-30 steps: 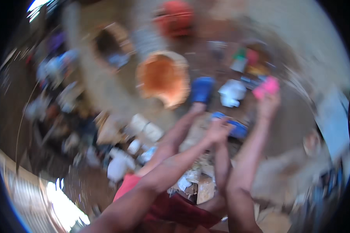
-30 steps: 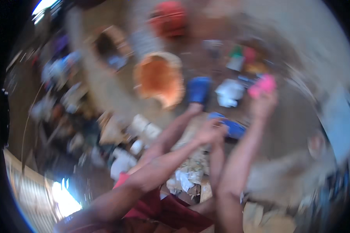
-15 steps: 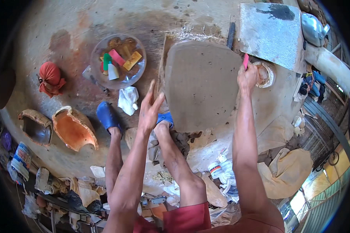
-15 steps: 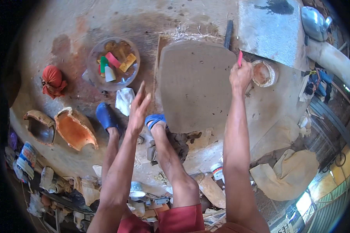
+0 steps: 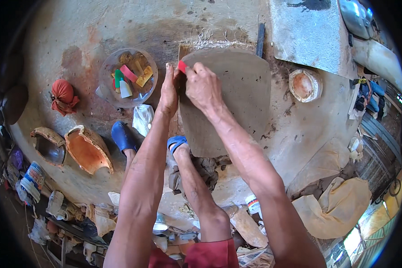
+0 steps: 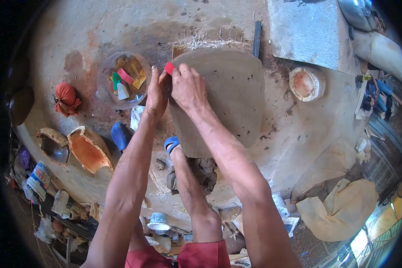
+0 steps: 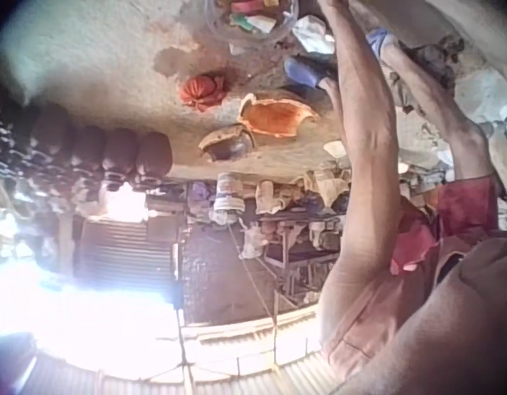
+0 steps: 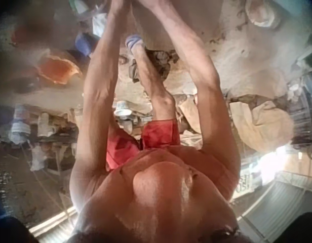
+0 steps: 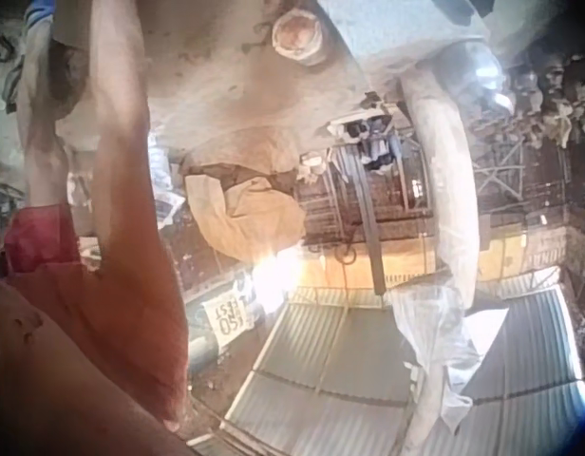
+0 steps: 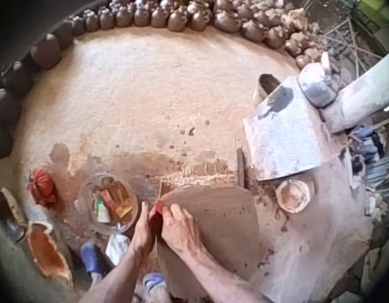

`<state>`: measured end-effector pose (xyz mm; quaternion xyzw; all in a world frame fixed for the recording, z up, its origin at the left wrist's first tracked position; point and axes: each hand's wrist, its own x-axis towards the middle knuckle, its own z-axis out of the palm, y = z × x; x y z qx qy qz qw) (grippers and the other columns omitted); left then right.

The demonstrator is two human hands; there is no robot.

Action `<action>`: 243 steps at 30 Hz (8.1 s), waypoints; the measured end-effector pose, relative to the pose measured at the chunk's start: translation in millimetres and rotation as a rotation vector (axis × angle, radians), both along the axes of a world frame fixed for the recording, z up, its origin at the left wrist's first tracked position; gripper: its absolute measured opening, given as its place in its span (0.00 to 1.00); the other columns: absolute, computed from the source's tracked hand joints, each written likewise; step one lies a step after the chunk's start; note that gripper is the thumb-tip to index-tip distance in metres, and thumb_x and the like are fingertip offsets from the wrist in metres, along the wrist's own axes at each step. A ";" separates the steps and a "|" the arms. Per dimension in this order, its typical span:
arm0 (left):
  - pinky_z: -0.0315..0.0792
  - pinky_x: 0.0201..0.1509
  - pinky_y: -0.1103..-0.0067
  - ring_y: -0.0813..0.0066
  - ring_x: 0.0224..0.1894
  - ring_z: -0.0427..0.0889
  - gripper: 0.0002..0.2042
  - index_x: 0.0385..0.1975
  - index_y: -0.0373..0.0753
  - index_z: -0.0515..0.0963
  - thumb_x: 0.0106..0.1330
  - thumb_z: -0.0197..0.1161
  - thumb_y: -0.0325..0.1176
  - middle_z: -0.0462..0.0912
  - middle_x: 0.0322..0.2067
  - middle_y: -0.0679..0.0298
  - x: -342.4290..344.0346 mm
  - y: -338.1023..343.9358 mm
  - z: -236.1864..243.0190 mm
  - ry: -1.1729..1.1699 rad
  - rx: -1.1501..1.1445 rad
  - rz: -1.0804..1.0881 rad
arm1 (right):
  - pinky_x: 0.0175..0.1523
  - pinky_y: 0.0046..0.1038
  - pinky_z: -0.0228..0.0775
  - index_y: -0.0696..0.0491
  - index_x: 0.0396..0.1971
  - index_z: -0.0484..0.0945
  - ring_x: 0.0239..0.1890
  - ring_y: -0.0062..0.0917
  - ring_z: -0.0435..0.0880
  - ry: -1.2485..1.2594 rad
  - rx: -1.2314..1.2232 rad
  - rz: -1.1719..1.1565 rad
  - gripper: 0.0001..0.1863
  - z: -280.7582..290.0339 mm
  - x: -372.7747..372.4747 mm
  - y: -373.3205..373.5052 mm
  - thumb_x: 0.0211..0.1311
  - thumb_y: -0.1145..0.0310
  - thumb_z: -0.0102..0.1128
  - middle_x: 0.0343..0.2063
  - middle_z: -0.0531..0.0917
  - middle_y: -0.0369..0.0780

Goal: The person uses a small blue tool to scrape the inside of a clay mold, wipes a second mold piece with a cloth, and then shapes a flat piece of clay by hand and with a wooden tool before placing it into one of the molds.

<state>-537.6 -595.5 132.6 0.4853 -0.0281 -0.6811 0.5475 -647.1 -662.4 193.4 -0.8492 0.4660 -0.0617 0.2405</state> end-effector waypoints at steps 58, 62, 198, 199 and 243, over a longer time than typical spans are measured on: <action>0.51 0.79 0.49 0.34 0.77 0.50 0.65 0.78 0.32 0.36 0.57 0.44 0.86 0.46 0.77 0.39 -196.7 229.7 60.3 0.834 0.456 0.506 | 0.51 0.42 0.74 0.58 0.46 0.86 0.49 0.35 0.80 0.023 0.156 0.369 0.16 34.2 -219.8 206.0 0.56 0.78 0.62 0.38 0.84 0.39; 0.46 0.81 0.49 0.33 0.78 0.46 0.65 0.79 0.33 0.36 0.57 0.44 0.85 0.45 0.78 0.43 -194.4 231.1 61.9 0.873 0.469 0.526 | 0.47 0.41 0.75 0.58 0.44 0.87 0.42 0.35 0.81 -0.002 0.231 0.320 0.15 33.6 -216.3 184.3 0.57 0.80 0.61 0.35 0.84 0.41; 0.67 0.72 0.54 0.45 0.69 0.69 0.53 0.67 0.38 0.68 0.58 0.48 0.84 0.69 0.67 0.49 -137.5 238.9 81.9 0.535 0.614 0.336 | 0.49 0.37 0.74 0.52 0.28 0.84 0.45 0.32 0.81 -0.063 0.199 0.420 0.05 20.0 -141.7 179.8 0.57 0.69 0.61 0.36 0.82 0.39; 0.68 0.71 0.55 0.50 0.67 0.72 0.54 0.67 0.37 0.68 0.57 0.47 0.85 0.73 0.64 0.51 -131.4 246.0 75.6 0.566 0.592 0.341 | 0.49 0.37 0.74 0.53 0.29 0.85 0.44 0.32 0.81 -0.060 0.274 0.406 0.06 26.9 -145.7 202.1 0.57 0.69 0.61 0.36 0.82 0.39; 0.63 0.75 0.70 0.64 0.71 0.70 0.33 0.77 0.37 0.56 0.78 0.61 0.40 0.71 0.69 0.51 -124.9 75.8 184.7 -0.440 0.101 -0.668 | 0.73 0.43 0.60 0.63 0.72 0.62 0.70 0.48 0.70 -0.002 0.465 -0.827 0.32 46.0 -396.9 151.6 0.77 0.58 0.54 0.67 0.71 0.56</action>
